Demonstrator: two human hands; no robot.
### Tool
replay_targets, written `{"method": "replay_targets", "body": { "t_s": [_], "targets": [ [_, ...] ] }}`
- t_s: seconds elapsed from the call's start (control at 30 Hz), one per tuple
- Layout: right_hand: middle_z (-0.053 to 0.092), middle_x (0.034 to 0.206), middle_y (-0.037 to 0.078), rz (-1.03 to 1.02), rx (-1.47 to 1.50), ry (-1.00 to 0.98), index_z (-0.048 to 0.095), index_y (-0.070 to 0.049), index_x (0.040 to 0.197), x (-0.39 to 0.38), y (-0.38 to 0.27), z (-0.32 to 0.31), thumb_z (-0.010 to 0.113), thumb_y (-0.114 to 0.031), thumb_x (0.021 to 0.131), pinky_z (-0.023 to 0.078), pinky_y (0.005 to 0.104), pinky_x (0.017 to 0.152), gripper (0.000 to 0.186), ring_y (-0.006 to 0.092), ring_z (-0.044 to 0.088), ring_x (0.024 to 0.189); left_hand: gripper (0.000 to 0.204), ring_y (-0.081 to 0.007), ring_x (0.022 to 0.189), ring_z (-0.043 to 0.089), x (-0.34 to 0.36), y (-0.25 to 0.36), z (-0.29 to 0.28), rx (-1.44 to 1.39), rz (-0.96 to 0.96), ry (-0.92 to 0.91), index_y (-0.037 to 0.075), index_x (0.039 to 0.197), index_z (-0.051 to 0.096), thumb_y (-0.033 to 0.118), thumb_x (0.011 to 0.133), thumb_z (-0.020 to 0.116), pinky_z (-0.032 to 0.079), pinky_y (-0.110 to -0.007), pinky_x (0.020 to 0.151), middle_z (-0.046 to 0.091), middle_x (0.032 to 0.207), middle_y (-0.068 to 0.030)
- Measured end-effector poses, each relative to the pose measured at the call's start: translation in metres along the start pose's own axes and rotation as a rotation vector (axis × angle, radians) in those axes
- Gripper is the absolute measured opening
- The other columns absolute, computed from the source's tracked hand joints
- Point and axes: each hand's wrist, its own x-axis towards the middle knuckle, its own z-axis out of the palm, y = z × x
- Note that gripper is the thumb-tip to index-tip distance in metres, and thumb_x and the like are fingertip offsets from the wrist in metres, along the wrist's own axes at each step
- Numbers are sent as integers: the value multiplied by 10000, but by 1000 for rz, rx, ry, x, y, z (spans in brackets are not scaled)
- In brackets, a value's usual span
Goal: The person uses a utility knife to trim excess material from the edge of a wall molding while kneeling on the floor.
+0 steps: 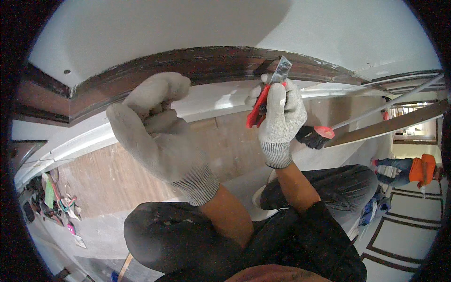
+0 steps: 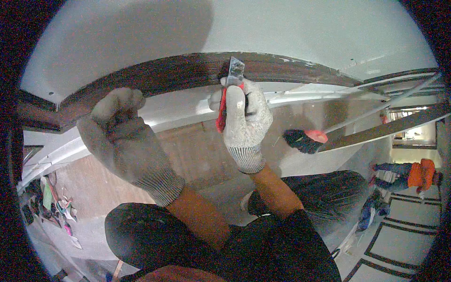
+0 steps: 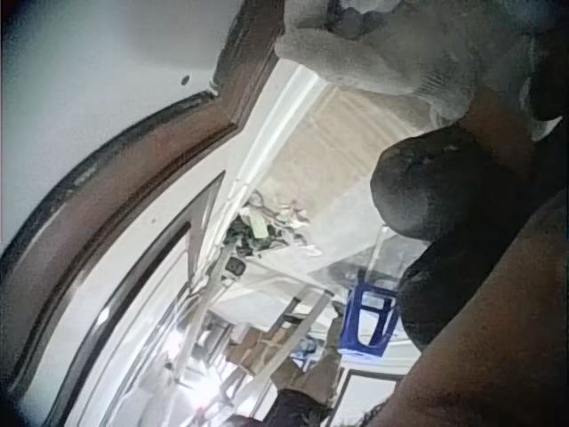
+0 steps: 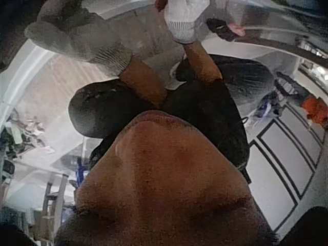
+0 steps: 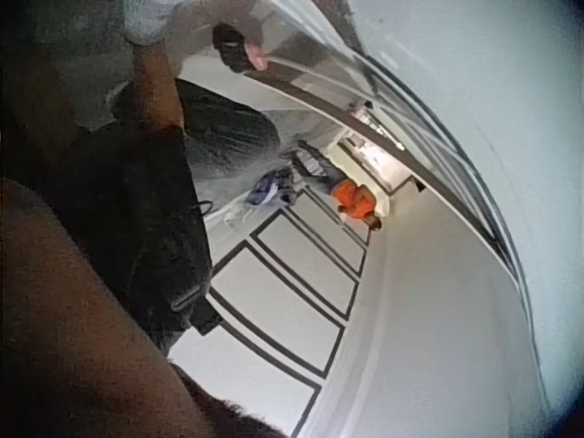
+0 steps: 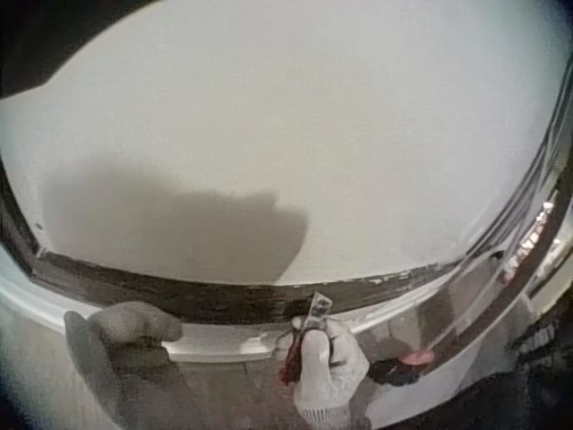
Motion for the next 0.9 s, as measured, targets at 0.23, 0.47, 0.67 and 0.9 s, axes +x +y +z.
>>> {"method": "replay_targets", "body": {
  "t_s": [0.23, 0.47, 0.67, 0.9],
  "targets": [
    [660, 779, 60, -78, -299, -68, 638, -8, 1157, 1, -6, 27, 547, -334, 1069, 511, 267, 586, 349, 86, 607, 632, 637, -282, 854, 698, 5, 1, -3, 39, -35, 269, -74, 1039, 682, 477, 1087, 365, 579, -394, 842, 716, 959, -219],
    [668, 820, 56, -10, -135, 107, 680, 14, 1152, -2, -11, 33, 604, -150, 1030, 511, 246, 558, 218, 82, 613, 637, 596, -295, 921, 701, 5, -2, -10, -21, -29, 246, -69, 1088, 667, 450, 1093, 374, 579, -405, 862, 715, 1020, -213],
    [678, 820, 72, 13, -78, 33, 671, 11, 1156, -3, -18, 41, 592, -133, 1031, 541, 272, 591, 207, 120, 635, 649, 510, -308, 955, 700, 2, -3, -7, -42, -44, 175, -48, 1119, 668, 395, 1097, 416, 569, -426, 889, 715, 1056, -204],
    [692, 749, 63, -167, -337, -164, 629, -17, 1136, 0, -19, 47, 599, -135, 1017, 509, 284, 526, 171, 99, 630, 589, 490, -307, 944, 701, 0, -11, -5, -20, -21, 214, -39, 1098, 674, 382, 1097, 422, 571, -431, 888, 718, 1032, -193]
  ]
}}
